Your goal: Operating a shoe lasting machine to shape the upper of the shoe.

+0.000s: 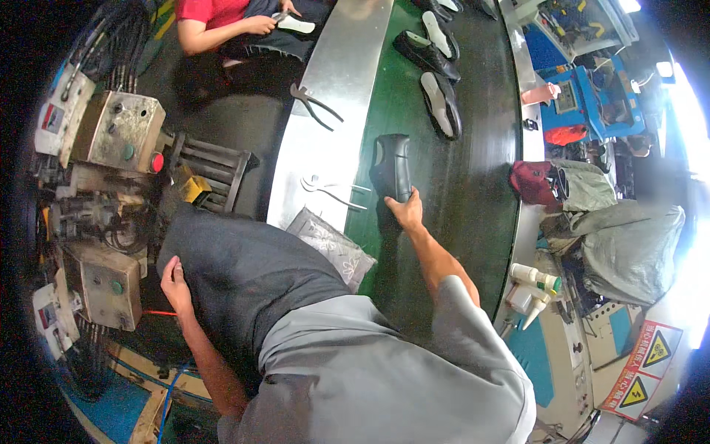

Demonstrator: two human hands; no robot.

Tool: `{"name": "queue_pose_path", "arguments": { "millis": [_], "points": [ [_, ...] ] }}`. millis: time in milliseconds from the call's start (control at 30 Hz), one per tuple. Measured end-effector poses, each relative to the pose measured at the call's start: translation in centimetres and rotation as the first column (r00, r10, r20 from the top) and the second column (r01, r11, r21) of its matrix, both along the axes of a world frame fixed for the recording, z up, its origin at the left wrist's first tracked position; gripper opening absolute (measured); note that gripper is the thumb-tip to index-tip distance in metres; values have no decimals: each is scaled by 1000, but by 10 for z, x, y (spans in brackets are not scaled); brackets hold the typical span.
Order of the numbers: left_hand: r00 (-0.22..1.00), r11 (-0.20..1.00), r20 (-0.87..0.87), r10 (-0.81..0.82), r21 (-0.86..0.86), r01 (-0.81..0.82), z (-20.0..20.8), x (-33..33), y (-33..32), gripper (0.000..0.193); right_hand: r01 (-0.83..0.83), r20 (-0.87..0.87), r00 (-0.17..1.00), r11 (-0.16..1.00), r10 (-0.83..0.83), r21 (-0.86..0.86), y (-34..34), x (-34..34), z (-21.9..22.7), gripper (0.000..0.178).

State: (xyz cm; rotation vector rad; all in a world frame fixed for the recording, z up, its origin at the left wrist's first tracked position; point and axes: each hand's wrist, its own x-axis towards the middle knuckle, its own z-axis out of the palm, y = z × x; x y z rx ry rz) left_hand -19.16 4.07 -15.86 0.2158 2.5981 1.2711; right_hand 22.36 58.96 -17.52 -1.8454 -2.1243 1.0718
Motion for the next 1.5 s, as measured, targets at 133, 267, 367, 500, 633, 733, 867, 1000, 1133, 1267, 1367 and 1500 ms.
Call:
{"name": "queue_pose_path", "arguments": {
  "millis": [133, 267, 367, 500, 633, 733, 867, 1000, 1133, 1267, 1367, 1500],
  "points": [
    [995, 992, 49, 87, 88, -91, 5, 4, 28, 32, 172, -361, 870, 892, -337, -419, 4, -10, 32, 73],
    [997, 914, -3, -73, 400, 69, 31, 14, 121, 39, 73, -436, 821, 825, -369, -561, 3, -21, 80, 74],
    [959, 816, 239, -151, 578, -15, 69, 22, 194, 45, -253, -429, 901, 886, 69, -389, -35, -75, 138, 82],
    [670, 442, 679, -300, 721, -533, 122, 14, 262, 56, -675, -325, 672, 731, 665, 100, -113, -140, 177, 101],
    [785, 288, 588, -194, 799, -528, 92, -14, 199, 54, -650, -660, 732, 458, 167, -606, -203, -230, 192, 96],
    [859, 312, 511, -34, 822, -477, 110, 4, 132, 56, -738, -650, 665, 453, 367, -500, -244, -244, 192, 93],
    [959, 589, 280, 38, 769, -248, 141, 29, 59, 58, -919, -501, 381, 377, 777, -115, -276, -248, 170, 85],
    [966, 705, 230, 117, 666, -244, 146, 48, 28, 57, -959, -443, 113, 214, 889, 184, -303, -299, 182, 76],
    [971, 756, 209, 117, 615, -224, 145, 49, 16, 58, -976, -488, 2, 108, 873, 190, -304, -335, 187, 62],
    [986, 799, 150, 68, 584, -144, 144, 48, 14, 59, -973, -506, -10, 108, 862, 203, -298, -335, 181, 57],
    [982, 761, 188, 31, 632, -145, 146, 46, 10, 59, -992, -507, 66, 113, 860, 63, -301, -333, 182, 69],
    [972, 706, 233, 3, 688, -167, 146, 40, 17, 54, -985, -518, 151, 174, 842, -3, -317, -337, 183, 82]
  ]
}}
